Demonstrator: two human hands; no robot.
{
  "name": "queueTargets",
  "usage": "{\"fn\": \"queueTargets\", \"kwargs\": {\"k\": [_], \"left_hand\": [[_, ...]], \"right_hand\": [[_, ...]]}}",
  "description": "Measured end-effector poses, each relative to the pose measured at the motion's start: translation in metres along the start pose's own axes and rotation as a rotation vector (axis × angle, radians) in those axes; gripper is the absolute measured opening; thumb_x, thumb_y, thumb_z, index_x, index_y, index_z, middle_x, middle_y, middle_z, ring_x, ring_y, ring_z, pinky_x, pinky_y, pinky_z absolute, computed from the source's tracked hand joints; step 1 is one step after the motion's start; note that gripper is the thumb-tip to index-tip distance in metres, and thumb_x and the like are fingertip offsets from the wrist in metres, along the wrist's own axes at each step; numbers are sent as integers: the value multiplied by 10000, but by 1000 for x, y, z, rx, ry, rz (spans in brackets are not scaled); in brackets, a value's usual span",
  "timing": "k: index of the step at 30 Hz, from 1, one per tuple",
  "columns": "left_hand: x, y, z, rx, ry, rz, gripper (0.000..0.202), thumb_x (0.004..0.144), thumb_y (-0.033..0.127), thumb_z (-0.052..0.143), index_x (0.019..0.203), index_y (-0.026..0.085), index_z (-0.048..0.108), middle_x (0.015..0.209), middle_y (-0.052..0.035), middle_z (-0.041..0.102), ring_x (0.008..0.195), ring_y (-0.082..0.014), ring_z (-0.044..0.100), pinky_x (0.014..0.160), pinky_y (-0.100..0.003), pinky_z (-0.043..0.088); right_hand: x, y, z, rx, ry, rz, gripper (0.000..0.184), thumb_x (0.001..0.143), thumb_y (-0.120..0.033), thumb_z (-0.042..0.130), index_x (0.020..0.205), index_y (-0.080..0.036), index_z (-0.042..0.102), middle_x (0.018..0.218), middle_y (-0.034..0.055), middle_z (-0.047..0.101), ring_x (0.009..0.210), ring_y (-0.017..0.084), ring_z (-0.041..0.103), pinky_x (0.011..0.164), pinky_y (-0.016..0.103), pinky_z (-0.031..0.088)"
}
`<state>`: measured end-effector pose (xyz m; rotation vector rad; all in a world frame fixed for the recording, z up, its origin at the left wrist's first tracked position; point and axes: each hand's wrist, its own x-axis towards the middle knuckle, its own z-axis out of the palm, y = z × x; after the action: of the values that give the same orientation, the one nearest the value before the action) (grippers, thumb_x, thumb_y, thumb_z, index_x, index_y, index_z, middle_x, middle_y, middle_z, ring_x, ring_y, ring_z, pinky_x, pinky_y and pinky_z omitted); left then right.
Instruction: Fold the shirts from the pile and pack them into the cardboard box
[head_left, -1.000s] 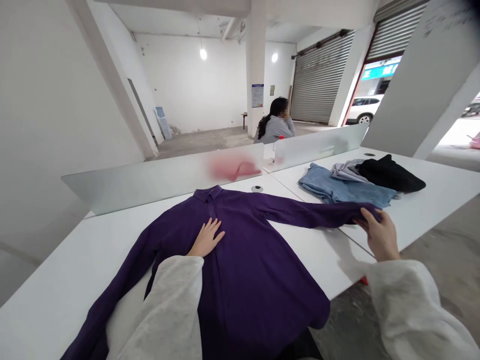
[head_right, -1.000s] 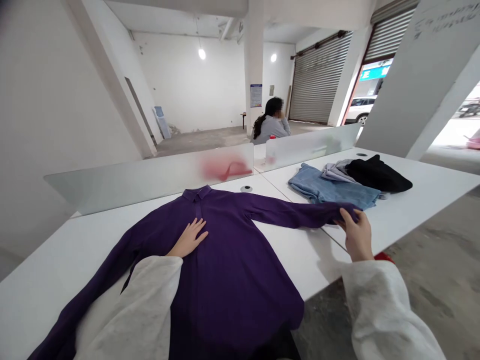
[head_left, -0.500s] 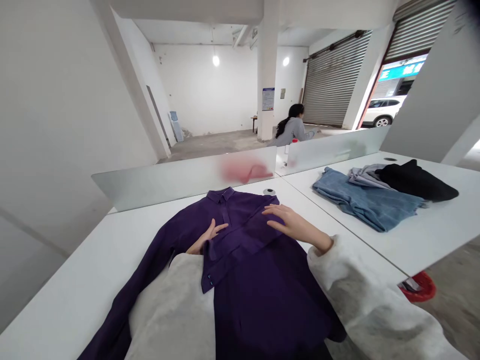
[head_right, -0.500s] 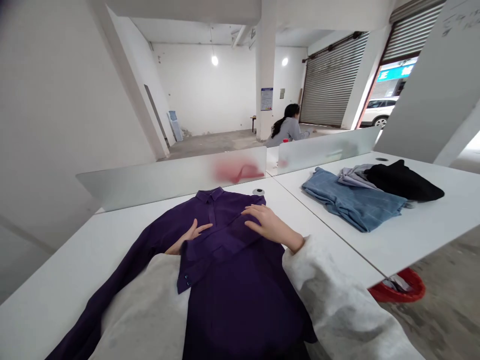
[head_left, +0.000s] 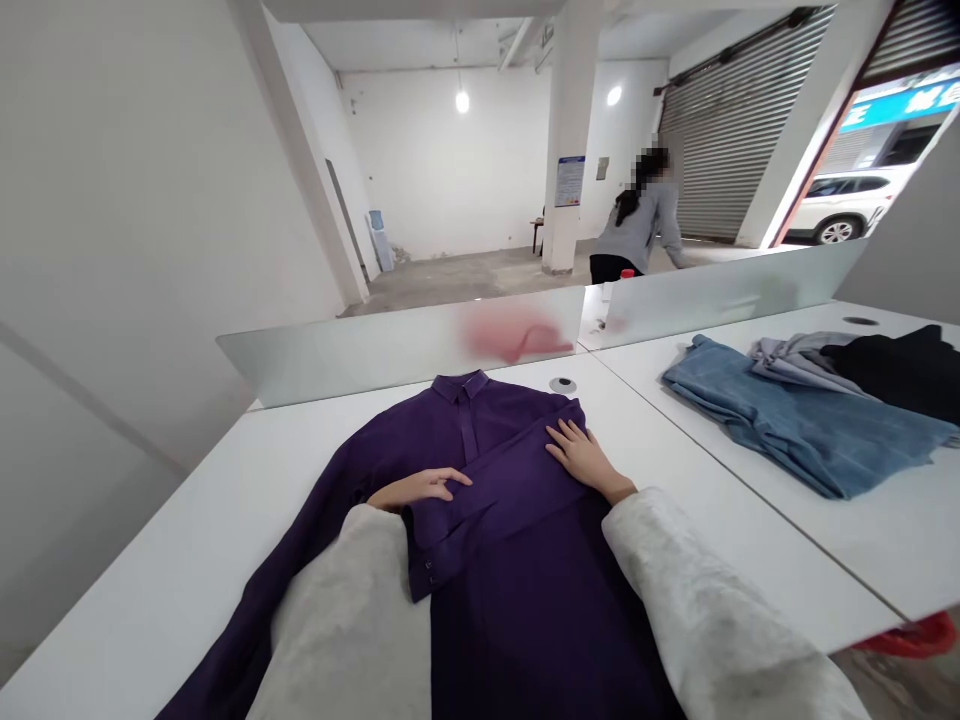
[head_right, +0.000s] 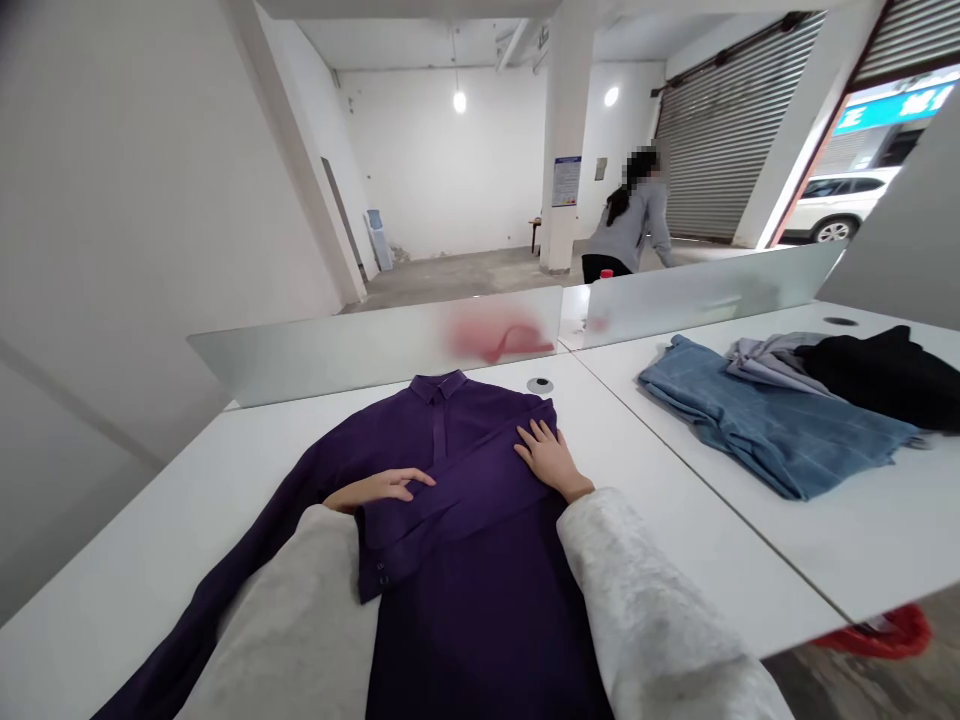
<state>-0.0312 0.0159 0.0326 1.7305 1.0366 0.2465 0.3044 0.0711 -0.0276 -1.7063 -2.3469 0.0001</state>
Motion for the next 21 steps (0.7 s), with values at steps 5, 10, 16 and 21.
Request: {"fn": "queueTargets", "kwargs": {"k": [5,10,16,21], "left_hand": [[-15,12,-6,33,17,-52,457,777,455,578,1180,240,601,891,-2,605,831,-170,531,736,-259,396],[-27,22,-12,159,100,-208,547,836,636,370,1087,223,625,1055,-42,578,968,-199,506,713,-250,408],[-41,40,-12,317,-52,-283,551,740,549,565,1194,239,521,775,25,520,674,-132,446,639,-235,359],[-56,50,-16,333,35,-305,507,752,438,517,1218,242,477,767,32,471,623,-119,406,580,-223,338]], "right_hand": [[0,9,-5,44,120,59,480,964,-429,312,1358,-210,479,1447,103,397,1356,283,313,1078,487,285],[-1,6,1,22,64,66,486,951,-425,365,1376,-206,456,1434,124,412,1346,324,316,1067,528,282],[5,15,8,235,273,178,463,947,-343,360,1342,-142,493,1441,153,391,1350,286,322,1075,444,329],[9,30,14,494,439,171,467,891,-194,305,1302,-106,507,1349,145,497,1251,210,460,1065,385,366]]}}
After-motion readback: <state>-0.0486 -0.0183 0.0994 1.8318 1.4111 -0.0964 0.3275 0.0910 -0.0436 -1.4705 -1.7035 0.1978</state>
